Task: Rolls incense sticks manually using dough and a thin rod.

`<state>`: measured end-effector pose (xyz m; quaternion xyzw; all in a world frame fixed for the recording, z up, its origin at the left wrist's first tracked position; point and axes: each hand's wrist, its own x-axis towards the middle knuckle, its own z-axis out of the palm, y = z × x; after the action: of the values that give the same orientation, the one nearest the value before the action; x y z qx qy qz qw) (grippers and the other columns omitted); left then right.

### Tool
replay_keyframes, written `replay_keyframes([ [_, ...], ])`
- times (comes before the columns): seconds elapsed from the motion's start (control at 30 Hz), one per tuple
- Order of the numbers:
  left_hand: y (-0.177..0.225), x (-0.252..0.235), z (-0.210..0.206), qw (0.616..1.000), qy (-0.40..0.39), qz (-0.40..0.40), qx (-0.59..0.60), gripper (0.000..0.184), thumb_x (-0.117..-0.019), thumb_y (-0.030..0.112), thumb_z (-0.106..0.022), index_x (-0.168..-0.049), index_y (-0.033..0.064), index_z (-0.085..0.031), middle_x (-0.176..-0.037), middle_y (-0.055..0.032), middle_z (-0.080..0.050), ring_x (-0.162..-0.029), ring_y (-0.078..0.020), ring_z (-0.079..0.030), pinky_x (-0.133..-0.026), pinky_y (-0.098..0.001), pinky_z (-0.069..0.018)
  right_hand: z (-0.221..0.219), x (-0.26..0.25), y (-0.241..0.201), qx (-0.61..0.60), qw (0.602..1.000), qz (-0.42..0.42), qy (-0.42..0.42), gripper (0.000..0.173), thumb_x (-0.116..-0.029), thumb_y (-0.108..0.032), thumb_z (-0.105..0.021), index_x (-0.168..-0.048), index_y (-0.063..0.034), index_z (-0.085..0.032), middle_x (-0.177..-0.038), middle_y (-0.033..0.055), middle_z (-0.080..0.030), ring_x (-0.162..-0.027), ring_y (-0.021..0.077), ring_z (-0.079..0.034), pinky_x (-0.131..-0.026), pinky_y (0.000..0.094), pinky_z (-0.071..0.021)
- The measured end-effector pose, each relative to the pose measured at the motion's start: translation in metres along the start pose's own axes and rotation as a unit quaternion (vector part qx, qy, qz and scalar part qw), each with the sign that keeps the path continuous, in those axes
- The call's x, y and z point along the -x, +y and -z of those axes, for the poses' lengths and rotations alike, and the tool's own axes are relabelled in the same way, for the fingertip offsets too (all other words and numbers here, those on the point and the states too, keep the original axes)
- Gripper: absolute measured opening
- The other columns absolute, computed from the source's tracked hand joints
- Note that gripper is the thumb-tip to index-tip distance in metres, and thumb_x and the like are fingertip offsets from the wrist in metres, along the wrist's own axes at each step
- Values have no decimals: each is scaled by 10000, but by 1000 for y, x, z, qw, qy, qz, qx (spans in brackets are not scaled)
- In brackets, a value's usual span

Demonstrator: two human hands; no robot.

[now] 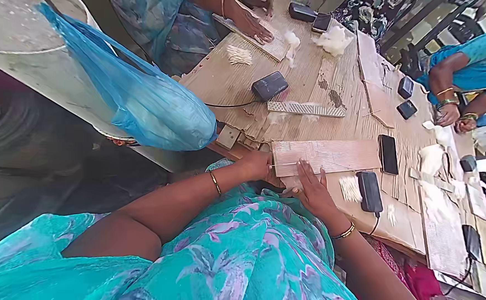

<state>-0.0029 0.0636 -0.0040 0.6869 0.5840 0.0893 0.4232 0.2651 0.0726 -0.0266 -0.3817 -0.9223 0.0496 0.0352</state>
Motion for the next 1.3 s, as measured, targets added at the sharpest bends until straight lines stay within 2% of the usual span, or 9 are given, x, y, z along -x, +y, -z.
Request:
replay_keyframes([
  [0.17,-11,-9,4,997,73,12,17,275,-1075,153,-509,-1226,-27,-652,-1179,-231,-672,-1161,-386,-641,-1020,-566,-488,0,-56,5,-3,997,-71,25,740,-1073,-504,-335,-1624,-22,-226,-1694,158,-229,-1580,318,-180,-1211,694,-88],
  [0.37,-8,-7,0,995,91,6,-33,264,-1070,152,-525,-1233,-20,-641,-1229,-227,-653,-1199,-382,-631,-1022,-549,-503,-16,-92,-6,40,999,-1,-16,747,-1069,-543,-323,-1620,-44,-263,-1695,127,-245,-1578,300,-196,-1219,682,-58],
  [0.5,-9,-8,3,997,62,-1,-55,288,-1073,152,-511,-1280,-20,-613,-1271,-226,-633,-1252,-381,-601,-1063,-547,-478,-19,-73,-12,47,998,-9,-49,746,-1067,-537,-316,-1628,-51,-242,-1701,125,-227,-1586,285,-169,-1219,685,-28],
  [0.77,-10,-11,-11,994,40,-46,-88,249,-1043,117,-550,-1226,-19,-650,-1253,-202,-654,-1242,-370,-609,-1057,-551,-482,-6,-5,-28,53,995,3,-83,849,-1036,-675,-173,-1607,-64,-320,-1666,117,-324,-1551,287,-285,-1194,734,-53],
  [0.87,-7,-7,-13,992,52,-57,-102,250,-1035,116,-541,-1221,-3,-661,-1251,-192,-663,-1243,-363,-612,-1049,-569,-483,-2,6,-34,7,1000,-14,-21,747,-1050,-640,-244,-1519,-118,-501,-1558,77,-507,-1465,294,-444,-1160,775,-82],
  [0.97,2,2,-11,989,65,-70,-110,255,-1045,135,-539,-1235,15,-658,-1252,-186,-661,-1242,-360,-613,-1046,-562,-489,0,13,-38,-28,991,-26,125,430,-1049,-413,-489,-1206,-113,-754,-1194,70,-749,-1154,304,-691,-1103,786,-215],
  [1.07,13,15,-10,986,67,-94,-116,263,-1049,155,-546,-1242,16,-659,-1254,-188,-655,-1240,-357,-613,-1041,-556,-490,9,15,-40,-12,972,-51,231,260,-996,-230,-589,-1057,-88,-798,-1066,77,-776,-1028,281,-725,-1073,698,-331],
  [1.2,27,32,-10,982,68,-133,-115,250,-1033,163,-601,-1213,6,-674,-1208,-194,-664,-1194,-360,-627,-1024,-545,-493,18,14,-39,25,959,-59,274,229,-978,-185,-627,-1136,-97,-767,-1183,93,-738,-1147,303,-674,-1052,666,-361],
  [1.3,35,41,-13,979,72,-152,-113,237,-1048,151,-567,-1201,11,-681,-1192,-183,-669,-1180,-352,-632,-1015,-539,-496,20,16,-39,34,960,-59,272,202,-974,-161,-636,-1106,-113,-780,-1130,69,-759,-1157,318,-673,-1055,679,-351],
])
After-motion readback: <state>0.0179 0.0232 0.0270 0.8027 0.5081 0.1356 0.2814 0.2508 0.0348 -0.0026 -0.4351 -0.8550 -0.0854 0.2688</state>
